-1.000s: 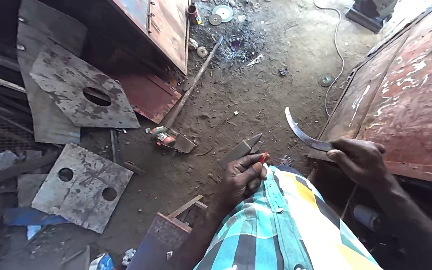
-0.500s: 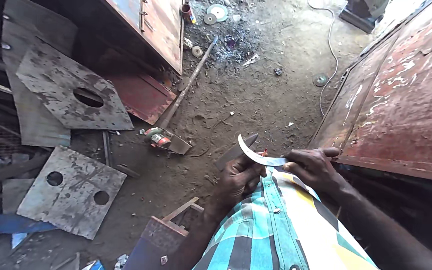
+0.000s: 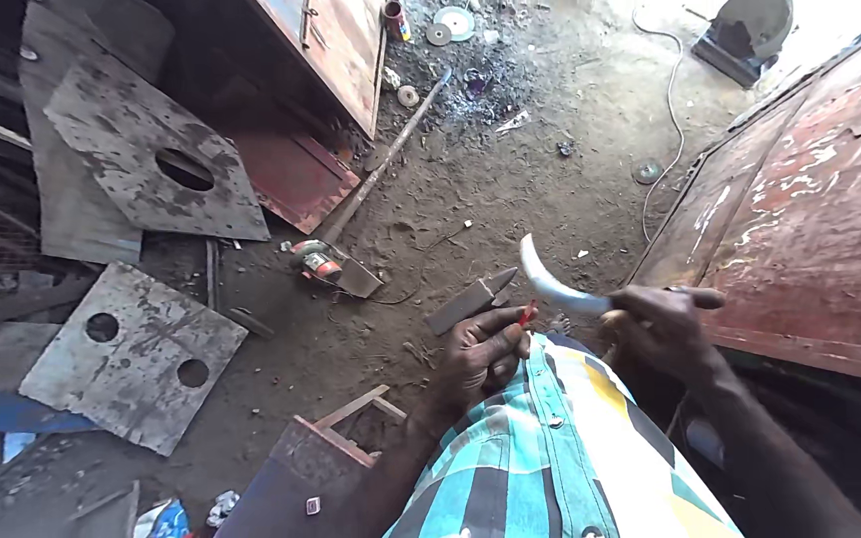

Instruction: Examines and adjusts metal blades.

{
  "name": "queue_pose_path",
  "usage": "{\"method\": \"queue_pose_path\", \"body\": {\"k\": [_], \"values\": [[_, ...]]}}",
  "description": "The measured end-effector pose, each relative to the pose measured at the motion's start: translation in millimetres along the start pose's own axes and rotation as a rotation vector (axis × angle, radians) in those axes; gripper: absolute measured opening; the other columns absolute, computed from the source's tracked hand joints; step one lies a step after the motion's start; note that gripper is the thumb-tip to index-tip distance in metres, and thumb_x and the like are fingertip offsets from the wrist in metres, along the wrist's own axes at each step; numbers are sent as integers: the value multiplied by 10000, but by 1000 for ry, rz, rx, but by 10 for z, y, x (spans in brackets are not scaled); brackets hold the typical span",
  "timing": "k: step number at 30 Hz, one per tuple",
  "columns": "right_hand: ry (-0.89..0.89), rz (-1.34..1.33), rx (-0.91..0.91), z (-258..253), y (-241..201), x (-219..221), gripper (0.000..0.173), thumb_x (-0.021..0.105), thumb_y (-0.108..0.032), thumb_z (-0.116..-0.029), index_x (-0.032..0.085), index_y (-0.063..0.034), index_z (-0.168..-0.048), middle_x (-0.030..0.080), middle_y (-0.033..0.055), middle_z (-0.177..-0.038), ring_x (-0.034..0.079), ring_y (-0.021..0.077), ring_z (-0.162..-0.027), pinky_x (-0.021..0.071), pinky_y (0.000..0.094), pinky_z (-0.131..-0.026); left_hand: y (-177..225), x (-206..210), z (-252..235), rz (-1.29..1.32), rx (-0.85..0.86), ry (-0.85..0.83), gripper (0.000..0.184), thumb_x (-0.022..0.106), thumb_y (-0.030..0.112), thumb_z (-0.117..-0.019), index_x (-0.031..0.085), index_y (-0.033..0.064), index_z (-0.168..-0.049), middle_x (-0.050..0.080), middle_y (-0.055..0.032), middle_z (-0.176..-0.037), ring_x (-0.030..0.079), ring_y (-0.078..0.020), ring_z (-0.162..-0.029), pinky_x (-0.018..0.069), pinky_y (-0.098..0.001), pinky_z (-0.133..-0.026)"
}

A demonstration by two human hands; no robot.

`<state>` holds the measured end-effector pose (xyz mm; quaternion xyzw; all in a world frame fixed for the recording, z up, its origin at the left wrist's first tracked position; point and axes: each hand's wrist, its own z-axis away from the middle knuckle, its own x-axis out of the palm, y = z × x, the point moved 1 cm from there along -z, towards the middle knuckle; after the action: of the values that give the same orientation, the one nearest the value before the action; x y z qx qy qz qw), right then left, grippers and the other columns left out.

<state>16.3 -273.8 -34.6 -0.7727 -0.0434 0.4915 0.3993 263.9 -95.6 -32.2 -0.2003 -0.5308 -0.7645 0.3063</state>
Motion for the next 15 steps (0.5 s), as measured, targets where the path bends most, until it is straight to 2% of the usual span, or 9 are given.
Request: {"method": "queue_pose_path", "body": {"k": [3, 5, 8, 10, 15], "values": [[50, 24, 53, 17, 105, -319, 267, 563, -355, -1015, 715, -138, -980, 670, -62, -814, 622, 46, -677, 555, 309, -606, 21, -24, 70, 10, -10, 41, 336, 508, 90, -1060, 601, 1, -1371, 639, -143, -848, 412, -73, -479, 339, -202, -409], [48, 16, 22, 15, 48, -331, 288, 553, -378, -1013, 711, -145, -959, 654, -70, -780, 606, 47, -650, 541, 304, -575, 29, -15, 68, 14, -13, 39, 344, 481, 92, -1072, 584, -10, -1384, 654, -166, -887, 420, -78, -482, 348, -204, -414], [2, -93, -23, -18, -108, -126, 306, 565, -401, -1018, 716, -144, -951, 651, -64, -772, 612, 61, -657, 548, 319, -582, 27, 2, 20, 17, 7, 13, 354, 471, 88, -1073, 555, -12, -1403, 666, -207, -918, 437, -94, -473, 362, -214, -410], [-50, -161, -18, -48, -231, 94, 307, 561, -419, -1019, 720, -166, -947, 650, -77, -764, 609, 58, -649, 546, 326, -574, 27, 0, 13, 17, 12, -7, 308, 482, 97, -1075, 551, 8, -1361, 672, -210, -924, 457, -92, -478, 369, -210, -416], [-84, -231, -29, -123, -352, 463, 265, 586, -389, -1019, 722, -176, -939, 645, -84, -750, 604, 54, -637, 533, 324, -563, 42, 13, 3, 7, 9, -30, 337, 447, 57, -1072, 562, -42, -1372, 681, -216, -924, 481, -92, -498, 386, -207, -423]]}}
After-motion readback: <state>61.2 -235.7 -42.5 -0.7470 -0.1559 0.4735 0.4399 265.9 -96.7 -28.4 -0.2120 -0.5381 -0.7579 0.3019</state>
